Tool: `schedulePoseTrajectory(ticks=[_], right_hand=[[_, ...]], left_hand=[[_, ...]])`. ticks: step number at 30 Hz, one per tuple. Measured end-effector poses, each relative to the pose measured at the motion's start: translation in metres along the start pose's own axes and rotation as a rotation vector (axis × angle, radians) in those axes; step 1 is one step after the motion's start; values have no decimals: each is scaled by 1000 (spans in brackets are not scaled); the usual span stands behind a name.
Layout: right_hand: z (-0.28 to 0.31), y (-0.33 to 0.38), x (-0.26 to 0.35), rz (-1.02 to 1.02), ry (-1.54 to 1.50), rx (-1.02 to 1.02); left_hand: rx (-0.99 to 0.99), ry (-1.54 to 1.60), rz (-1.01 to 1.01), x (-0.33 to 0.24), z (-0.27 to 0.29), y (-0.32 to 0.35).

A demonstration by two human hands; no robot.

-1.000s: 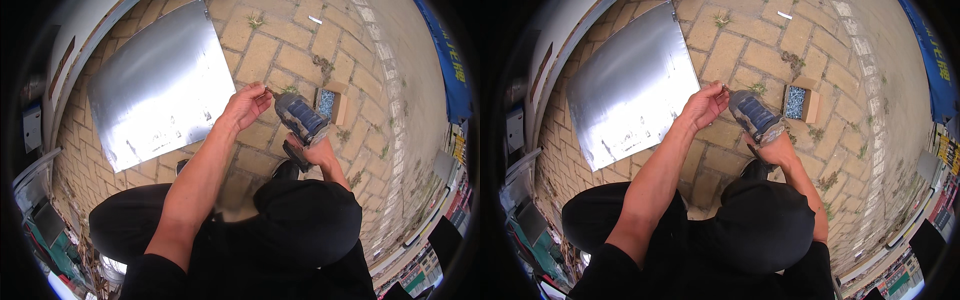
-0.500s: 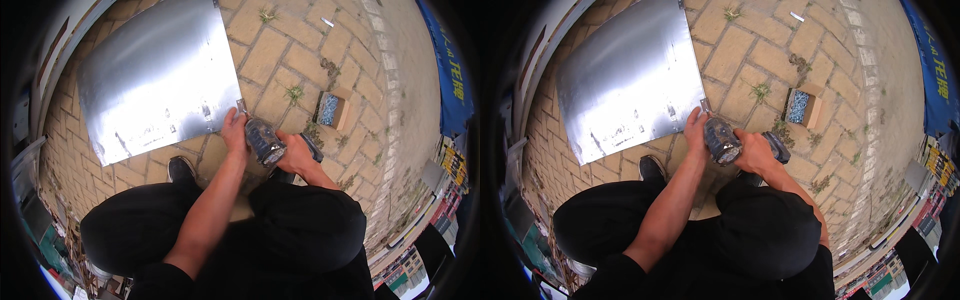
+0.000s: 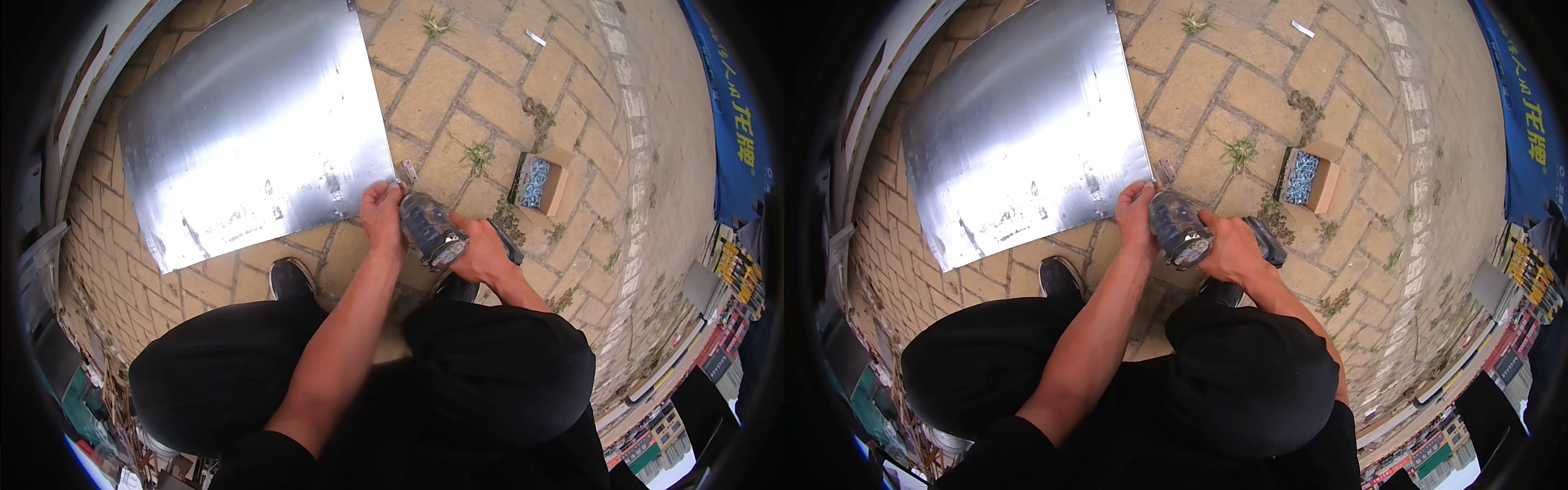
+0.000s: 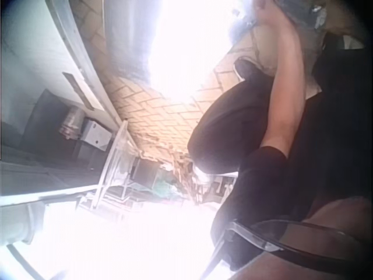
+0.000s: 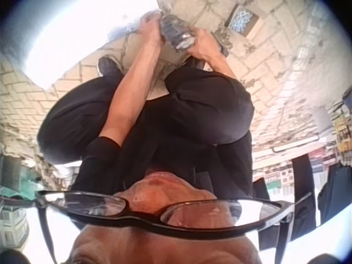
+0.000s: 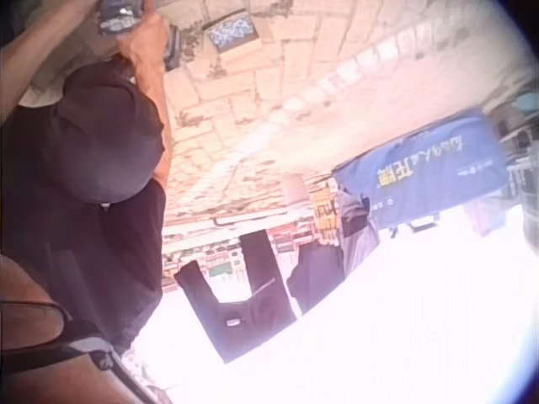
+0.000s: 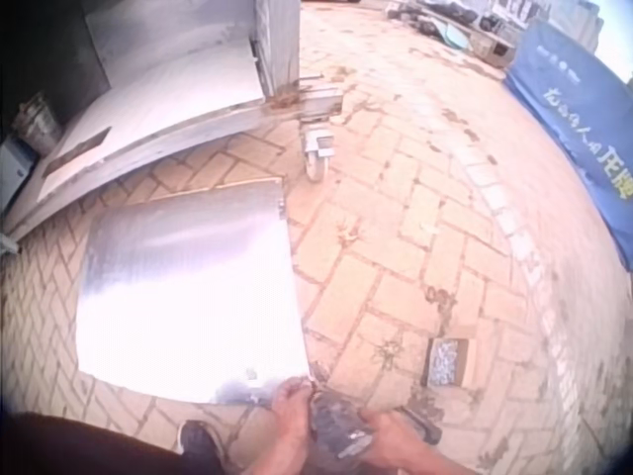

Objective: The person uses a cordless drill to fasten screws into a large rectangular metal sheet lying on the ground. After securing the screws, the person lifts the sheet and attaches it to a larger metal structure, then handles a long metal trim piece.

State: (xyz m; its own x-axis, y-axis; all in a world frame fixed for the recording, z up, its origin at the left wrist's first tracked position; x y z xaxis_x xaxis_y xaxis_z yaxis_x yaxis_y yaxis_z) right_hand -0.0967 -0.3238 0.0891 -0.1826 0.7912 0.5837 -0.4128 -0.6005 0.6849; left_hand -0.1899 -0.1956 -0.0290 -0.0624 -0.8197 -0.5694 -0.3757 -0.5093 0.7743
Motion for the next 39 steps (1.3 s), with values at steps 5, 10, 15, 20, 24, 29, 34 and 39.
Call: schedulePoseTrajectory(ticks=[5,10,15,20,24,29,34,39], right_hand=[[3,6,-24,60,-92,-29],[21,27,-38,154,-227,-63],[22,34,-73,323,-496,-92],[18,39,-77,306,-1102,23],[19,45,-74,321,-1176,-66],[15,45,-71,338,-1163,-78],[7,46,-78,315,-1126,-99],[11,49,-76,271,-1072,-85]], left_hand=[[89,-18,20,0,-11,4],[165,224,220,4,-43,21],[331,71,223,0,-48,21],[198,-1248,-569,-54,-57,0],[316,-1947,-404,-57,-94,-22],[332,-2099,-350,-43,-103,-47],[305,-2134,-295,-39,-107,-47],[305,-1507,-410,-57,-74,-27]])
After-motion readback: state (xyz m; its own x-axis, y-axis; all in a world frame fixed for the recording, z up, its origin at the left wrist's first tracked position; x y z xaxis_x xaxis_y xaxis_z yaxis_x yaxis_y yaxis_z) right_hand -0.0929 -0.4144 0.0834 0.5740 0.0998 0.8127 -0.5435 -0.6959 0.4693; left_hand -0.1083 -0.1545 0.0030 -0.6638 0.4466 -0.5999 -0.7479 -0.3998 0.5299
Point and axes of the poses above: each hand's wrist, its own y-axis away from the middle knuckle, its own z-axis out of the back of the hand, x = y × z, the point moved 6 cm from there along -y, towards the middle knuckle, and after that the axes turned 7 degrees about x, right-handed, at the moved point
